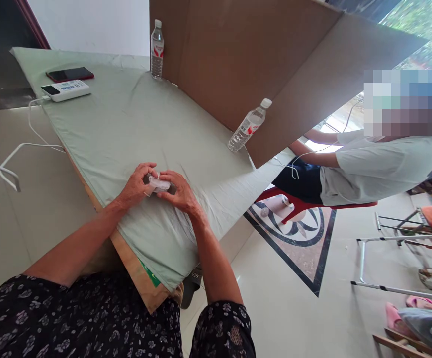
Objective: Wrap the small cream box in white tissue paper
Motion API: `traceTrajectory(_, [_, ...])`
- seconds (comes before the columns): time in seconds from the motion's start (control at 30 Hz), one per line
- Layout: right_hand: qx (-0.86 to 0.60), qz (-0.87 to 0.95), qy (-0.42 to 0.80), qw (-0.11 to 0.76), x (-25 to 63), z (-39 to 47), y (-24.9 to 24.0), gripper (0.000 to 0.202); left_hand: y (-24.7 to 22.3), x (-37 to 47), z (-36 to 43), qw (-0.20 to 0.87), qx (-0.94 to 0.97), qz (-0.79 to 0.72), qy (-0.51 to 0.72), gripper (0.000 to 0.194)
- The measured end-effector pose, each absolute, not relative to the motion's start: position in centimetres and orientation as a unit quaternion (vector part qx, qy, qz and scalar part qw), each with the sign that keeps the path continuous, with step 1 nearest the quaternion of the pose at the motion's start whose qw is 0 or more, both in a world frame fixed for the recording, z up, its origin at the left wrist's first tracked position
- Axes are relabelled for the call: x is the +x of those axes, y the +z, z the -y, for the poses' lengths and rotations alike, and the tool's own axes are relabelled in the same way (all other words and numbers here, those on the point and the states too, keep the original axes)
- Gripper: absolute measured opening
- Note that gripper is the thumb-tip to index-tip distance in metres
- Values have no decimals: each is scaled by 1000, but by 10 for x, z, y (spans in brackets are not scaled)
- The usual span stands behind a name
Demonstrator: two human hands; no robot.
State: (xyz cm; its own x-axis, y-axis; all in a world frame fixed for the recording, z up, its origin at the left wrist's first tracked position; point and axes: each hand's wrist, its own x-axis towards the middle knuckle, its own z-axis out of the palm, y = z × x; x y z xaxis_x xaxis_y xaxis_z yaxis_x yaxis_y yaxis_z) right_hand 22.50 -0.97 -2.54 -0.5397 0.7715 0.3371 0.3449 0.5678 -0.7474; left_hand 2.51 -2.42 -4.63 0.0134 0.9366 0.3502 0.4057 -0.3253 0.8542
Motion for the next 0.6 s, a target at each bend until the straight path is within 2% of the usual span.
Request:
traceTrajectory(0.07, [-344,840,266,326,223,15,-29,51,-45,26,24,278,652,-512,486,15])
traceTrajectory(0.2, [-380,823,227,355,211,17,-33,38,-40,26,25,286,632,-523,495,12])
traceTrajectory(0.33, [-432,727,362,391,201,12,-28,26,-28,23,28,375,598,-509,493,30])
traceTrajectory(0.43, [-455,652,462,392,199,12,-25,32,-22,22,31,440,602,-493,447,40])
traceTrajectory(0.6, [-472,662,434,388,199,9,-30,32,-25,24,31,406,637,-506,417,45])
